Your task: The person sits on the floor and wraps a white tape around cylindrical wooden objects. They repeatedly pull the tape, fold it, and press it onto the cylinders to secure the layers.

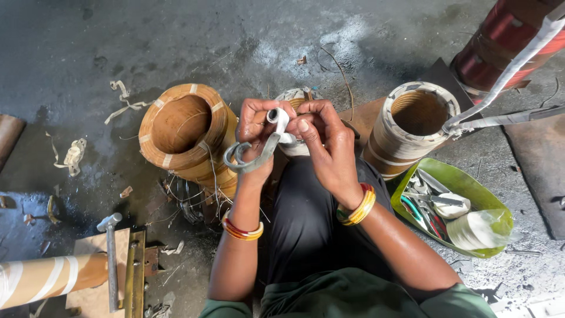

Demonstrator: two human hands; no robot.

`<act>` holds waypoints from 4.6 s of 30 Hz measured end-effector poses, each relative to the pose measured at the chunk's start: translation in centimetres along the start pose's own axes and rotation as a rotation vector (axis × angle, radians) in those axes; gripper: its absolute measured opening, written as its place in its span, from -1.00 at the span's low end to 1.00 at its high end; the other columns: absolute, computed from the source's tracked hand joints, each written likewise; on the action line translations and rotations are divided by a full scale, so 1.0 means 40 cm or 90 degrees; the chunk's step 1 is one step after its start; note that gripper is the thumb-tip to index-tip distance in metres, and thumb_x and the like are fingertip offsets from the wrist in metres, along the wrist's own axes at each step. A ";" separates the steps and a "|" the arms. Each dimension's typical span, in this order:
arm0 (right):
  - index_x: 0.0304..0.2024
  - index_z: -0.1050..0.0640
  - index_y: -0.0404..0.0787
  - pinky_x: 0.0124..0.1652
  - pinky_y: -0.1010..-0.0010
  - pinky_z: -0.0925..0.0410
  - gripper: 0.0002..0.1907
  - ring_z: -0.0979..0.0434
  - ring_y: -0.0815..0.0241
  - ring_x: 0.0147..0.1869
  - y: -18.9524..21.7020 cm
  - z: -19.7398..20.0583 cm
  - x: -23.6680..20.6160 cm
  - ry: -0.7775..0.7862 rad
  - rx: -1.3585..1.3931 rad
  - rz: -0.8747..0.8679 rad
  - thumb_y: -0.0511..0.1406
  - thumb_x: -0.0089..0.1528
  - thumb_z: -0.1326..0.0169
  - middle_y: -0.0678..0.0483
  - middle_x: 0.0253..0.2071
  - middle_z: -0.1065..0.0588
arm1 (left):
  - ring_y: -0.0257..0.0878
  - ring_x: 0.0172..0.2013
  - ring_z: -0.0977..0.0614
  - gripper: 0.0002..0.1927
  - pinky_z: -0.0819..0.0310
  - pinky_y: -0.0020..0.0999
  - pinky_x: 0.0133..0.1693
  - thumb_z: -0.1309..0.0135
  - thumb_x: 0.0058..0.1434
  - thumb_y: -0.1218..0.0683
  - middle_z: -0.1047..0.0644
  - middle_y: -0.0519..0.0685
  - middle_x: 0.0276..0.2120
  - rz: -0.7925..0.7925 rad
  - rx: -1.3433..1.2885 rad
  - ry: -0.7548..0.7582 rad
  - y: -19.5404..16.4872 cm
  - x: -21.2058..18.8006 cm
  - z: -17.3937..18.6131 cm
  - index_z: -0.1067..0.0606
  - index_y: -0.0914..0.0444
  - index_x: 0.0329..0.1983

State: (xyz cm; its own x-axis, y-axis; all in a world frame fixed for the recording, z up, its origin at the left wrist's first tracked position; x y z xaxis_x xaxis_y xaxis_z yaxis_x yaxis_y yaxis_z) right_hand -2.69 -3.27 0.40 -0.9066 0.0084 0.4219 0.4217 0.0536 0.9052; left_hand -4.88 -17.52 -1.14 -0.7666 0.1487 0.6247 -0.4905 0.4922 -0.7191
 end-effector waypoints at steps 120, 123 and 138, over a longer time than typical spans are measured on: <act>0.01 -0.59 -0.36 -0.04 0.56 -0.41 -0.79 -0.50 0.44 -0.08 -0.179 -0.022 -0.181 -0.076 0.032 -0.055 -0.39 0.35 -0.15 0.10 -0.12 -0.60 | -0.26 0.04 -0.58 -0.68 -0.52 -0.38 0.12 -0.09 0.36 0.34 -0.53 0.11 0.10 0.042 0.310 -0.409 0.096 -0.288 0.061 -0.47 0.41 0.17; 0.06 -0.51 -0.37 0.06 0.51 -0.42 -0.80 -0.54 0.37 0.03 -0.142 0.008 -0.109 -0.107 -0.022 0.038 -0.35 0.45 -0.06 0.07 -0.06 -0.57 | -0.27 0.07 -0.58 -0.68 -0.52 -0.37 0.13 -0.02 0.34 0.32 -0.52 0.08 0.15 0.017 0.338 -0.405 0.086 -0.241 0.091 -0.42 0.41 0.16; 0.08 -0.47 -0.33 0.00 0.57 -0.40 -0.69 -0.51 0.42 -0.05 -0.208 -0.012 0.037 0.148 0.250 -0.150 -0.41 0.31 -0.20 0.16 -0.16 -0.52 | -0.27 0.12 -0.55 -0.74 -0.49 -0.43 0.15 -0.03 0.41 0.28 -0.52 0.02 0.07 0.142 0.321 -0.024 0.100 -0.048 0.050 -0.57 0.30 0.13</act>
State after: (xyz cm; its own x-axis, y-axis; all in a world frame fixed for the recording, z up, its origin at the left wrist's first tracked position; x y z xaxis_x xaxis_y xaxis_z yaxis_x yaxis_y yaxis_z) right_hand -7.55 -4.17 -6.48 -0.9302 -0.2694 0.2491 0.1276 0.3990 0.9080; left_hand -6.21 -17.53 -5.81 -0.8841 0.1672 0.4364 -0.4456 -0.0207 -0.8950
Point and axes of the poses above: each hand's wrist, its own x-axis towards the middle knuckle, its own z-axis out of the back of the hand, y = z × x, the point moved 9 cm from there along x, towards the middle knuckle
